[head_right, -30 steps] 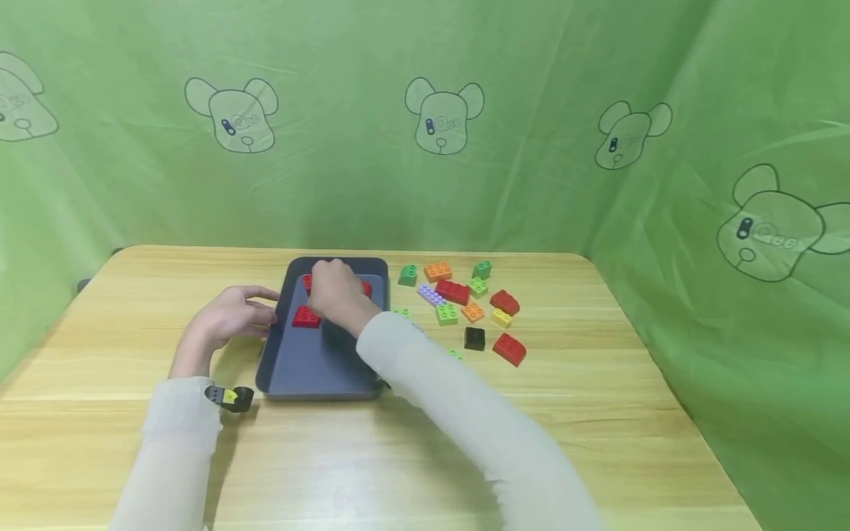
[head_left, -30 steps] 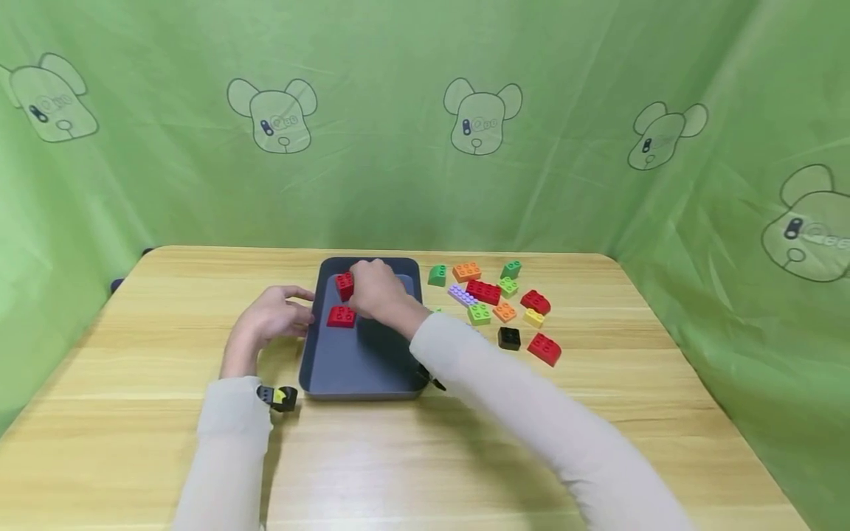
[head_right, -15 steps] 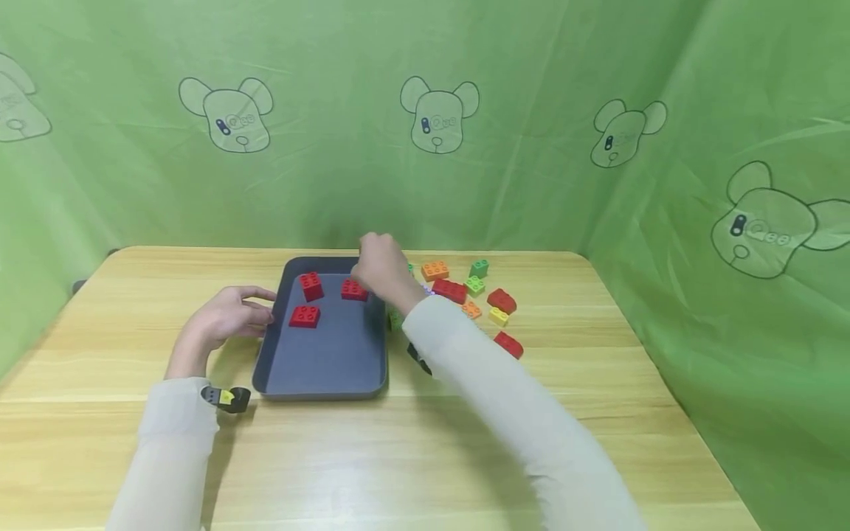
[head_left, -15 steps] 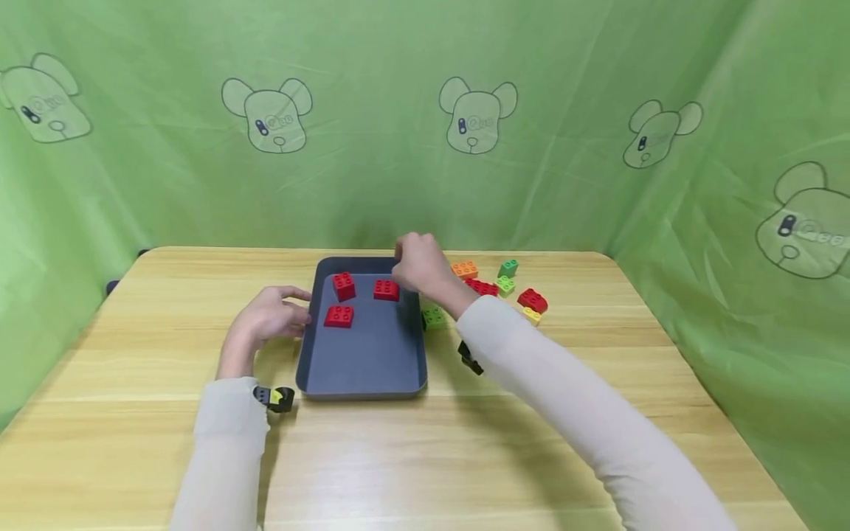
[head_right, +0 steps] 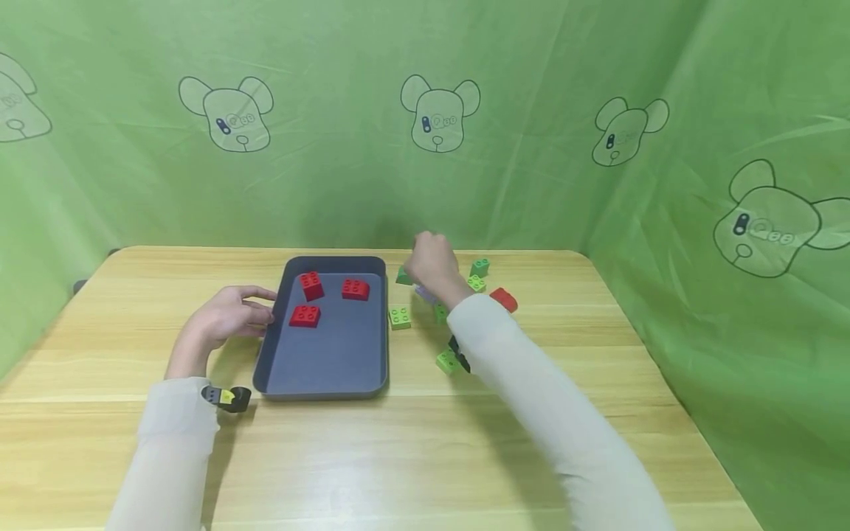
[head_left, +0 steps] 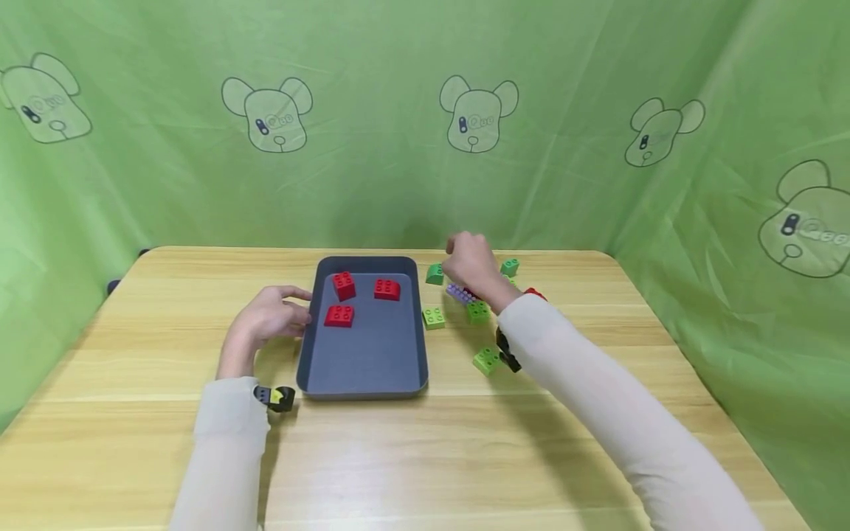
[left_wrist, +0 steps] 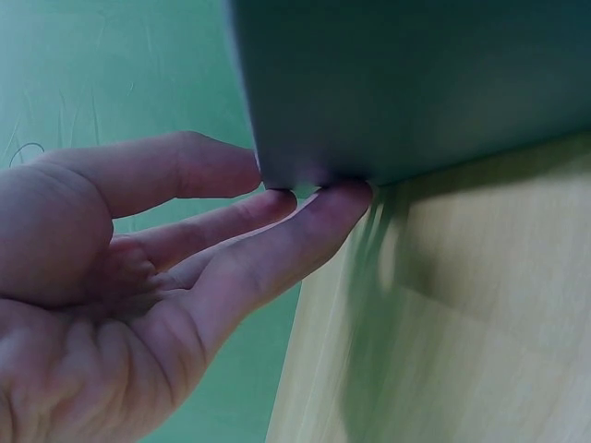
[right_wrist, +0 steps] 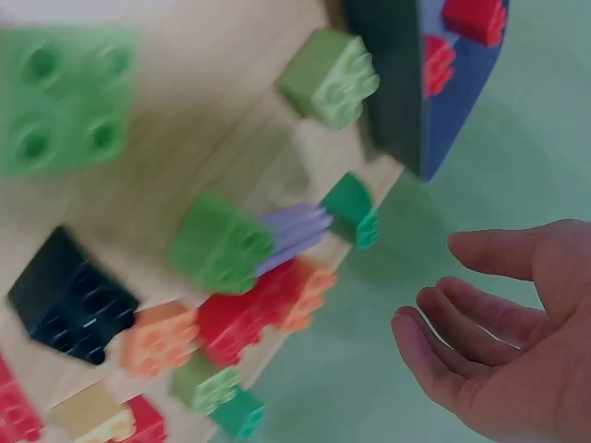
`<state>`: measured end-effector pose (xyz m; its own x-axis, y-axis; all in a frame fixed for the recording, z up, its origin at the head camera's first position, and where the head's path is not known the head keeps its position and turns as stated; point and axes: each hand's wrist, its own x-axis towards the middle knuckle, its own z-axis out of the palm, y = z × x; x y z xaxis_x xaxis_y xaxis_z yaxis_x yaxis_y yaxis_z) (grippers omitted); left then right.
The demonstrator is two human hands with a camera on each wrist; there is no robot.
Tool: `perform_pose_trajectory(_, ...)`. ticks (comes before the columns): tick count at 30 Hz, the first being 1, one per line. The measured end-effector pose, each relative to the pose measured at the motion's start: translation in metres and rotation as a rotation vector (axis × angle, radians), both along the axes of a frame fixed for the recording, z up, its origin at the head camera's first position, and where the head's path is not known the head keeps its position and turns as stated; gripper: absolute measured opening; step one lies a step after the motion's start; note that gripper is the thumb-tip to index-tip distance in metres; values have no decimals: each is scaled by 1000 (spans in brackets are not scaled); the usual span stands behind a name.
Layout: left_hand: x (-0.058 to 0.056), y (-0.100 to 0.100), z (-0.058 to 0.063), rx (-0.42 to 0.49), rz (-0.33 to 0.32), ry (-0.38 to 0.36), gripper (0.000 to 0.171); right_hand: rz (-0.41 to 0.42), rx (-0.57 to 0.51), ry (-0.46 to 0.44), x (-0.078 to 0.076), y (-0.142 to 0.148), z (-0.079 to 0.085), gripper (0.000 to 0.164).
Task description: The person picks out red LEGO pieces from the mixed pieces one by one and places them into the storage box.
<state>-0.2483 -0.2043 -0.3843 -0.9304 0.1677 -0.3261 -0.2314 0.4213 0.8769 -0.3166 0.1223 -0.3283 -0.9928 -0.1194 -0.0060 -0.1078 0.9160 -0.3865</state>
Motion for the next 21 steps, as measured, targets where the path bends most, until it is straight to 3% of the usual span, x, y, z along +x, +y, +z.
perform_pose_trajectory(7,0,0,0,8,-4,5,55,-75,14,-48,-1,27,-15,42)
perform_pose_trajectory(21,-1,-1,-1,-3,6,4,55,-94,52,-62,-4,45,-43,44)
